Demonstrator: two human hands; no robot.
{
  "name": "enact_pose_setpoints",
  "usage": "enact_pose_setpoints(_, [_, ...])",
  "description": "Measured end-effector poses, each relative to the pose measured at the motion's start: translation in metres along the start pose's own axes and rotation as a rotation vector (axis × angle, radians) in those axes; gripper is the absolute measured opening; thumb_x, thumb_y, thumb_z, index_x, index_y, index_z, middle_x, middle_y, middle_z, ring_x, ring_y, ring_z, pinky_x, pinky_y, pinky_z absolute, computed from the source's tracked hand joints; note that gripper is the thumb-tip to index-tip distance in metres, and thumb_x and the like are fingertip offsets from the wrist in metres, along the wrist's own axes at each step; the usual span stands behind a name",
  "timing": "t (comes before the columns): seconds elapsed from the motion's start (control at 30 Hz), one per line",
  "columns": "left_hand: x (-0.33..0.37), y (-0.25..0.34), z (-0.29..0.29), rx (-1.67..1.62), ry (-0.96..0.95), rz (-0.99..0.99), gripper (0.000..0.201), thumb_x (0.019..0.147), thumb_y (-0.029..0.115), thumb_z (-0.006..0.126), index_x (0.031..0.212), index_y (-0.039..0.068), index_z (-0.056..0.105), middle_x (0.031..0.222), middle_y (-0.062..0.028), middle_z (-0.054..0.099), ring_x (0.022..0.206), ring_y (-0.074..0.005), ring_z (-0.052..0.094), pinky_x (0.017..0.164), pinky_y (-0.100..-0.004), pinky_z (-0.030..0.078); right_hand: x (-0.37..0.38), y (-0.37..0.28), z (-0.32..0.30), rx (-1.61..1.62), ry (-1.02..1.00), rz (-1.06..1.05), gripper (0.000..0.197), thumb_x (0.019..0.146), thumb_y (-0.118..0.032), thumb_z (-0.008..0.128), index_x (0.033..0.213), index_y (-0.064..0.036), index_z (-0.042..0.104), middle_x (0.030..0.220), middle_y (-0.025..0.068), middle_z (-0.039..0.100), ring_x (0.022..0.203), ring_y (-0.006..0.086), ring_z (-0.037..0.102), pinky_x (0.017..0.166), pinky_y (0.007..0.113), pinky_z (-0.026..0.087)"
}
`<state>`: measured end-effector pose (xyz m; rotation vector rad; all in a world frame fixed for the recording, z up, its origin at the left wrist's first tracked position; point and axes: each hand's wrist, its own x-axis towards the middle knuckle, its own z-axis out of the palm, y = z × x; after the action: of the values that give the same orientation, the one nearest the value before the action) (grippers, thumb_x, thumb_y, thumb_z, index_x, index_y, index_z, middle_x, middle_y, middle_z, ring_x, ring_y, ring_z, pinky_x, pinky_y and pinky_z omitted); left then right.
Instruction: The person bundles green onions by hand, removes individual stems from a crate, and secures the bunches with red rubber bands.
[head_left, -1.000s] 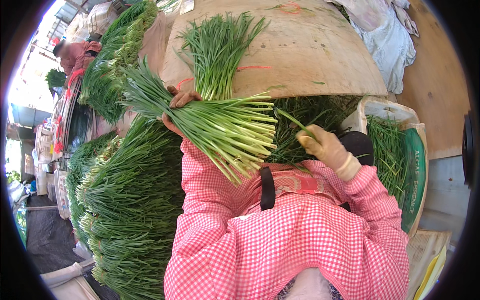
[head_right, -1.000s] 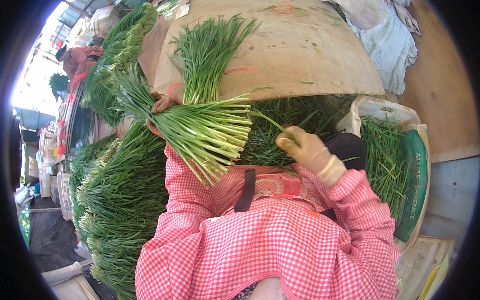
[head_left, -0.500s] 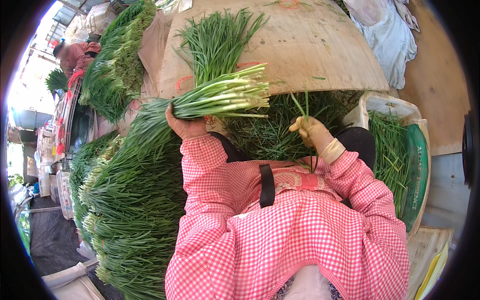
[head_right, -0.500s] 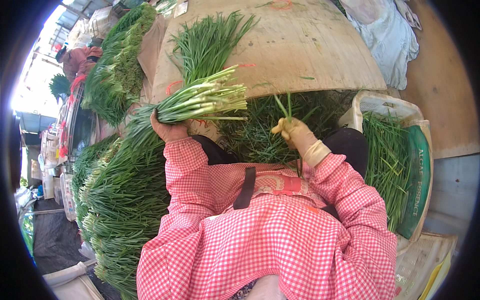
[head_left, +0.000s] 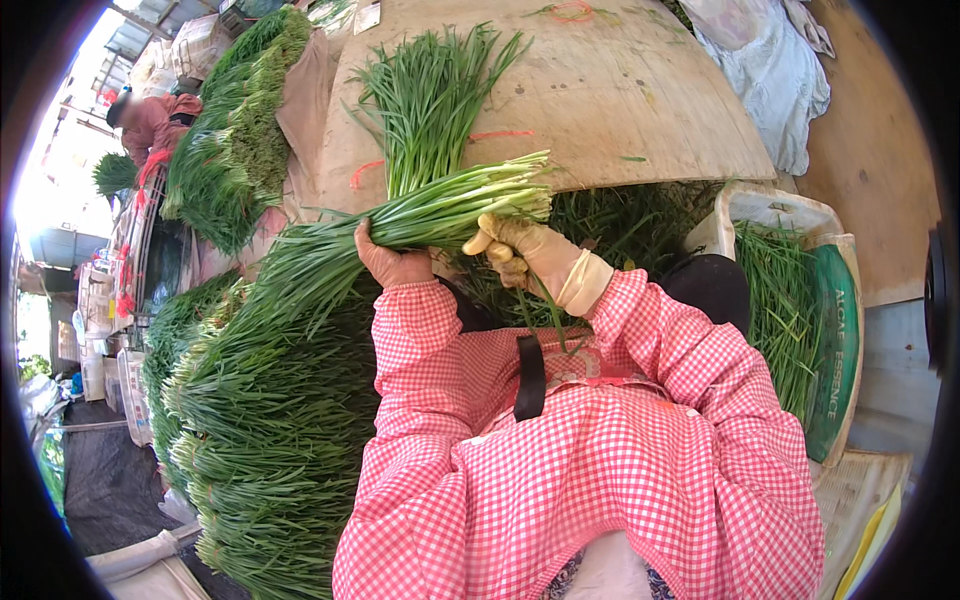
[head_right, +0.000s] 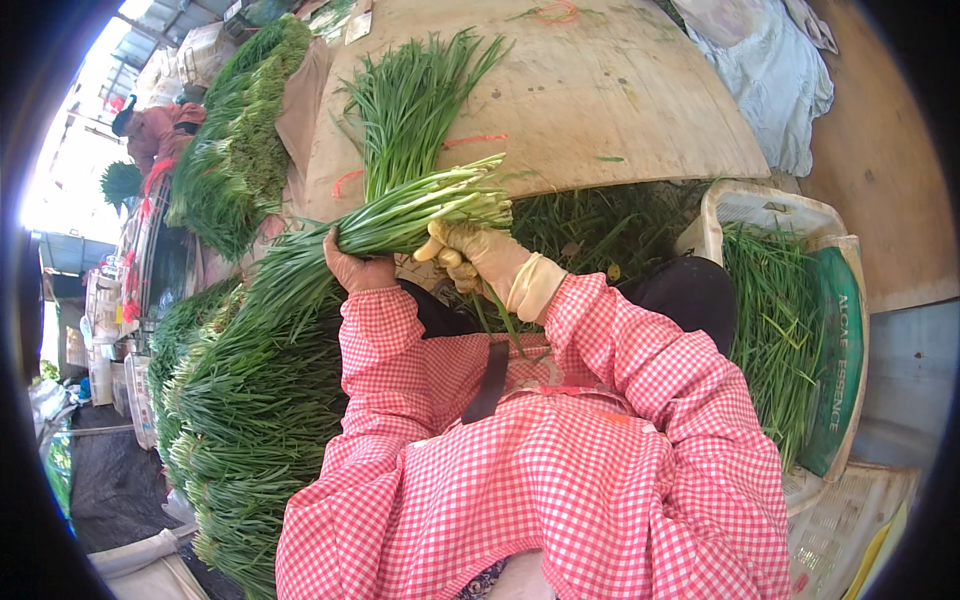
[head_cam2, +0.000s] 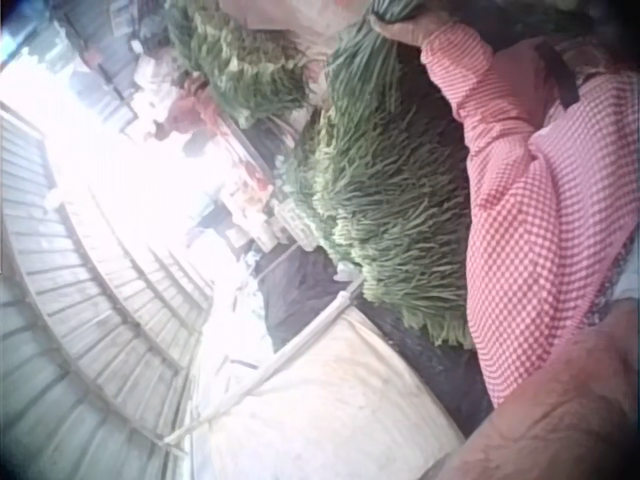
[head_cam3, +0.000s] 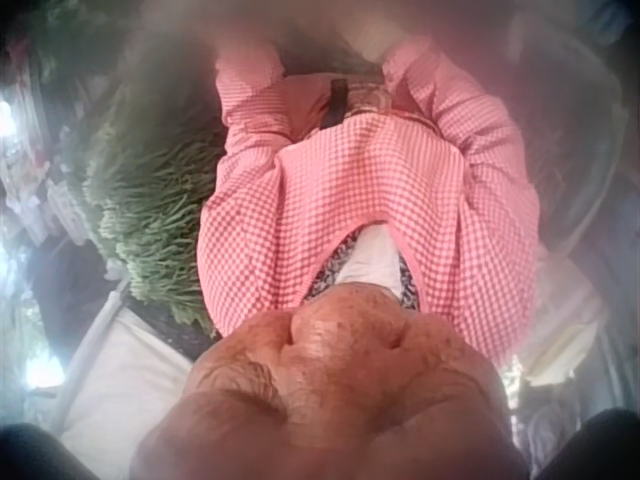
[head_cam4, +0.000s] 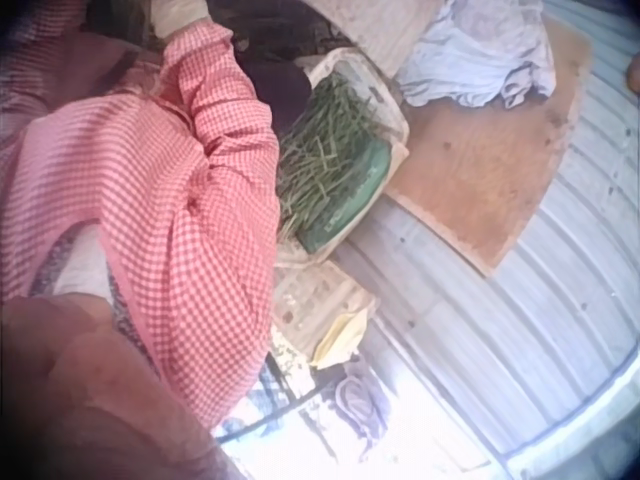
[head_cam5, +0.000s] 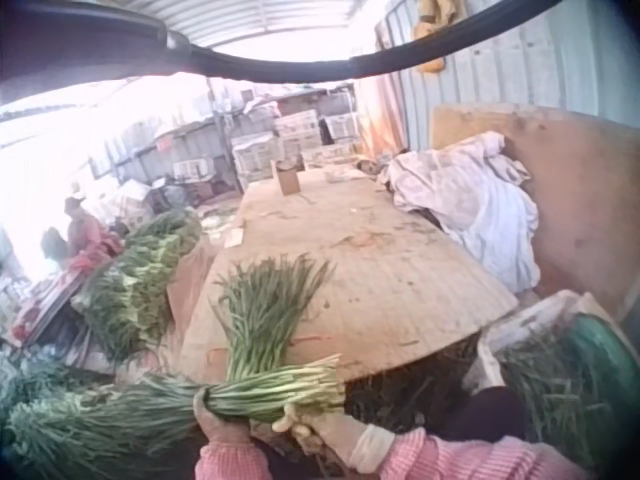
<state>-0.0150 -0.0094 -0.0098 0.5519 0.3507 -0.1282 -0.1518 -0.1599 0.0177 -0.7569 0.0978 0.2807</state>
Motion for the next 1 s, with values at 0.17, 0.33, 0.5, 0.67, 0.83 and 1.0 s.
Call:
enact_pose_setpoints(0.17, [0.011, 0.013, -0.013, -0.027, 0.067, 0.016, 0.032, 0.077, 0.03, 0.05, 0.097, 0.006, 0.057, 0.098, -0.011, 0.061, 0.088, -0.0303, 0.058, 0.079, -0.0474, 0.047, -0.047, -0.042, 0.004, 0.301, 0.07, -0.207, 0.031, 0.089, -0.033, 0.05, 0.068, -0.0105, 0.048, 0.053, -0.0061, 0.039, 0.042, 0.0046, 0.033, 0.043, 0.02, 0.028])
enact_pose_setpoints(0.33, [0.013, 0.018, -0.009, -0.094, 0.055, -0.063, 0.035, 0.076, 0.026, 0.047, 0.1, 0.003, 0.059, 0.101, -0.0145, 0.062, 0.091, -0.0334, 0.059, 0.081, -0.0492, 0.048, -0.075, -0.053, -0.07, -0.771, 0.371, -0.213, 0.027, 0.084, -0.018, 0.056, 0.107, -0.0027, 0.055, 0.077, 0.0004, 0.051, 0.068, 0.0083, 0.049, 0.063, 0.021, 0.041])
enact_pose_setpoints(0.5, [0.002, 0.014, 0.004, -0.054, 0.154, -0.068, 0.035, 0.075, 0.025, 0.047, 0.099, 0.002, 0.059, 0.101, -0.0147, 0.062, 0.091, -0.0339, 0.059, 0.08, -0.0495, 0.048, -0.048, -0.011, -0.068, -0.828, 0.374, -0.422, 0.035, 0.078, -0.02, 0.066, 0.106, -0.0021, 0.054, 0.093, 0.0065, 0.057, 0.087, 0.0157, 0.054, 0.08, 0.029, 0.043])
enact_pose_setpoints(0.67, [0.016, 0.009, -0.006, -0.072, 0.085, -0.092, 0.035, 0.075, 0.025, 0.047, 0.099, 0.003, 0.059, 0.099, -0.0139, 0.062, 0.089, -0.0331, 0.06, 0.078, -0.0481, 0.049, 0.003, -0.002, -0.055, -0.888, 0.355, -0.399, 0.041, 0.08, -0.034, 0.066, 0.099, 0.0001, 0.055, 0.085, 0.0055, 0.058, 0.076, 0.0123, 0.053, 0.069, 0.026, 0.044])
enact_pose_setpoints(0.83, [0.021, 0.014, -0.013, -0.05, 0.106, -0.044, 0.034, 0.075, 0.026, 0.047, 0.097, 0.004, 0.06, 0.098, -0.0125, 0.063, 0.088, -0.0319, 0.06, 0.077, -0.0467, 0.05, -0.002, -0.008, -0.078, -0.857, 0.571, -0.47, 0.036, 0.092, -0.035, 0.045, 0.089, -0.002, 0.059, 0.071, 0.0045, 0.062, 0.073, 0.0152, 0.058, 0.076, 0.028, 0.044])
enact_pose_setpoints(1.0, [0.023, 0.014, -0.018, -0.06, 0.125, -0.04, 0.032, 0.076, 0.029, 0.05, 0.095, 0.005, 0.059, 0.096, -0.0111, 0.062, 0.087, -0.0306, 0.059, 0.078, -0.0468, 0.048, -0.014, -0.017, -0.052, -0.449, 0.405, -0.599, 0.029, 0.086, -0.037, 0.056, 0.09, -0.0083, 0.06, 0.068, -0.004, 0.056, 0.059, 0.0065, 0.046, 0.057, 0.019, 0.038])
